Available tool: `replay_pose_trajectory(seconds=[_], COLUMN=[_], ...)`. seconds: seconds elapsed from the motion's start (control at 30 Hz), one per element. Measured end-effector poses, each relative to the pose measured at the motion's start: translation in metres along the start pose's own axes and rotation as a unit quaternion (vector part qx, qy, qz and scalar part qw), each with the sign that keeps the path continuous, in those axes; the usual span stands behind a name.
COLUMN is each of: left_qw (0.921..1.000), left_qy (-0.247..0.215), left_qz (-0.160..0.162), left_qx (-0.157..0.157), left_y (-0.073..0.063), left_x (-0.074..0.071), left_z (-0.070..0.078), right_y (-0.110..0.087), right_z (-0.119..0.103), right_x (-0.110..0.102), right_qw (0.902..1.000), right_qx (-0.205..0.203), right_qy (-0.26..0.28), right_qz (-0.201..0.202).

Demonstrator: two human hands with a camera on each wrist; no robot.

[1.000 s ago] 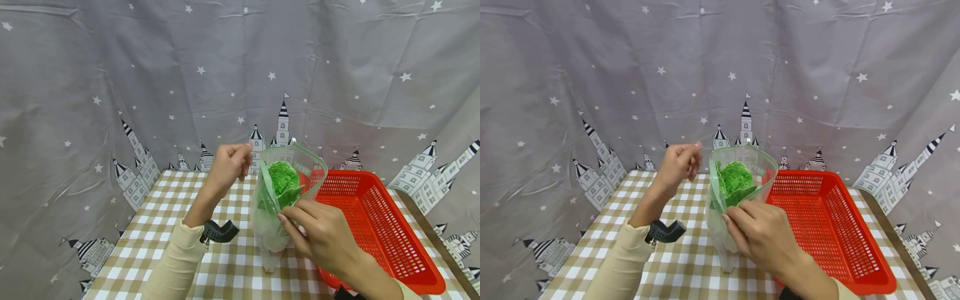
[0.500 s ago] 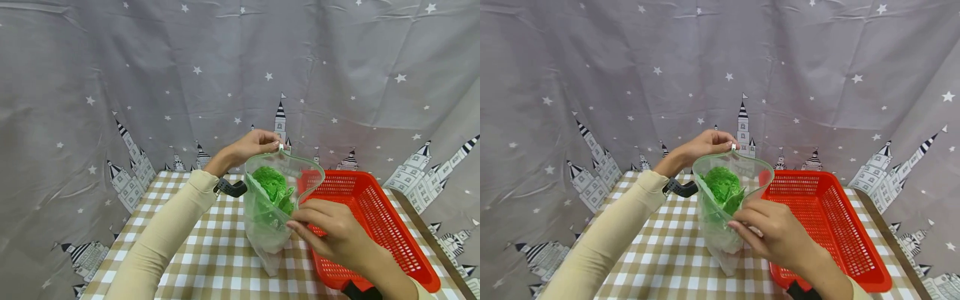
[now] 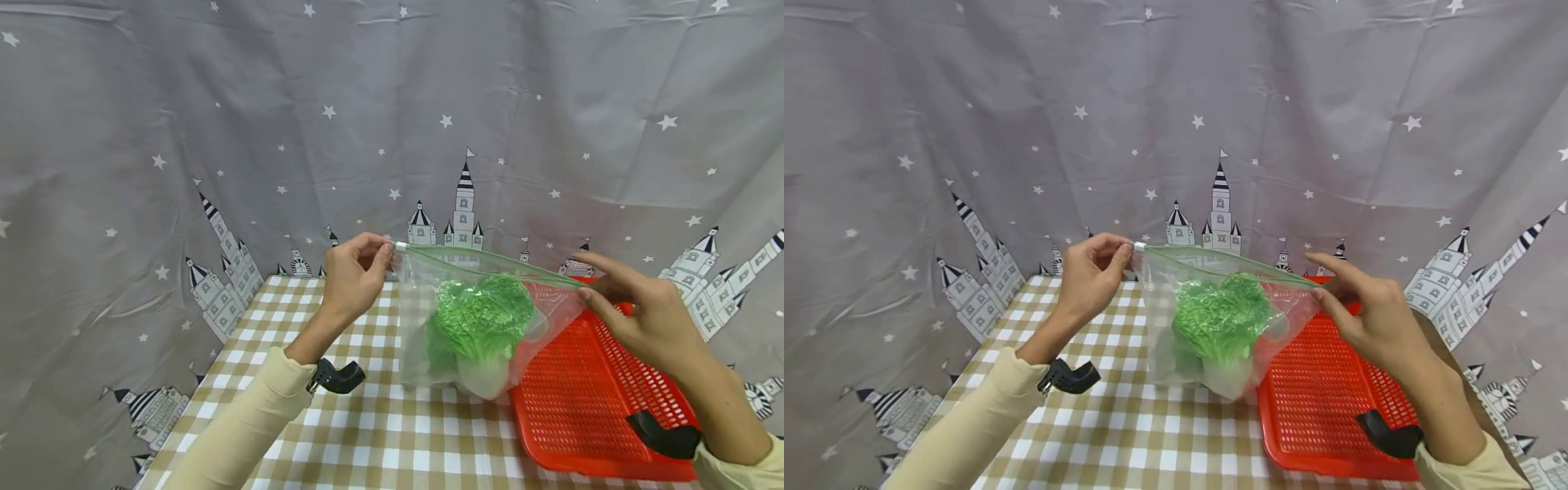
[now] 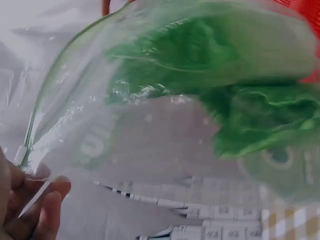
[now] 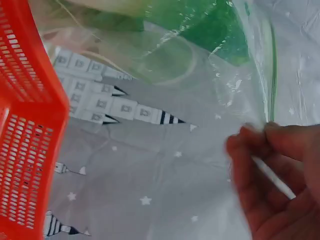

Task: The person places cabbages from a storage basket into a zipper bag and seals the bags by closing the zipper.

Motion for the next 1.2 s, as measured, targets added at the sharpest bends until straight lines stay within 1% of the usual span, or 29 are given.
replay_pose_trajectory(seconds=[0.07,0.1,0.2,0.27,0.33,0.4,0.47,0.53,0.6,0.67,0.77,0.83,0.9,1.03,1.13,1.2], left_qw=[0.9995,0.9989,0.9955,0.9927,0.9898,0.9873,0.9857,0.9857,0.9874,0.9896,0.9911,0.9912,0.9913,0.9903,0.9890,0.9888], left_qy=[-0.002,-0.004,-0.010,-0.015,-0.015,-0.013,-0.012,-0.019,-0.031,-0.055,-0.086,-0.099,-0.099,-0.108,-0.121,-0.122], left_qz=[0.005,0.008,0.018,0.021,0.026,0.029,0.033,0.034,0.035,0.034,0.028,0.022,0.019,0.024,0.028,0.033], left_qx=[0.032,0.046,0.093,0.117,0.139,0.156,0.165,0.164,0.151,0.129,0.097,0.085,0.085,0.084,0.080,0.080], left_y=[-0.007,-0.010,-0.017,-0.020,-0.022,-0.023,-0.024,-0.024,-0.025,-0.027,-0.029,-0.029,-0.029,-0.030,-0.031,-0.033], left_x=[0.004,0.006,0.011,0.015,0.018,0.021,0.024,0.027,0.029,0.031,0.031,0.031,0.029,0.028,0.029,0.028], left_z=[0.006,0.009,0.017,0.020,0.023,0.026,0.028,0.029,0.030,0.031,0.041,0.047,0.053,0.051,0.047,0.046], right_y=[0.005,0.010,0.030,0.046,0.062,0.078,0.093,0.106,0.116,0.122,0.125,0.125,0.125,0.124,0.123,0.121], right_z=[-0.003,-0.009,-0.039,-0.064,-0.084,-0.096,-0.100,-0.097,-0.092,-0.086,-0.079,-0.077,-0.076,-0.076,-0.077,-0.077], right_x=[0.001,0.002,0.008,0.017,0.030,0.044,0.057,0.070,0.080,0.088,0.094,0.096,0.097,0.099,0.100,0.099], right_qw=[0.9997,0.9995,0.9991,0.9988,0.9987,0.9987,0.9973,0.9941,0.9893,0.9837,0.9767,0.9749,0.9750,0.9735,0.9699,0.9679], right_qx=[0.013,0.013,-0.013,-0.039,-0.048,-0.036,-0.010,0.025,0.058,0.086,0.113,0.120,0.119,0.113,0.110,0.110], right_qy=[-0.021,-0.030,-0.038,-0.027,-0.013,0.012,0.045,0.077,0.106,0.130,0.155,0.160,0.162,0.176,0.197,0.207], right_qz=[-0.007,-0.006,0.008,0.007,-0.009,-0.035,-0.058,-0.073,-0.082,-0.089,-0.096,-0.098,-0.095,-0.093,-0.092,-0.091])
Point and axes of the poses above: each hand's wrist, its own y-axis towards the middle knuckle, its own x-axis out of the palm, z = x × y, the point moved 6 cm from there along y, towards the middle knuckle, and after that the axes turned 14 degrees about -z, right-handed, at the moved point
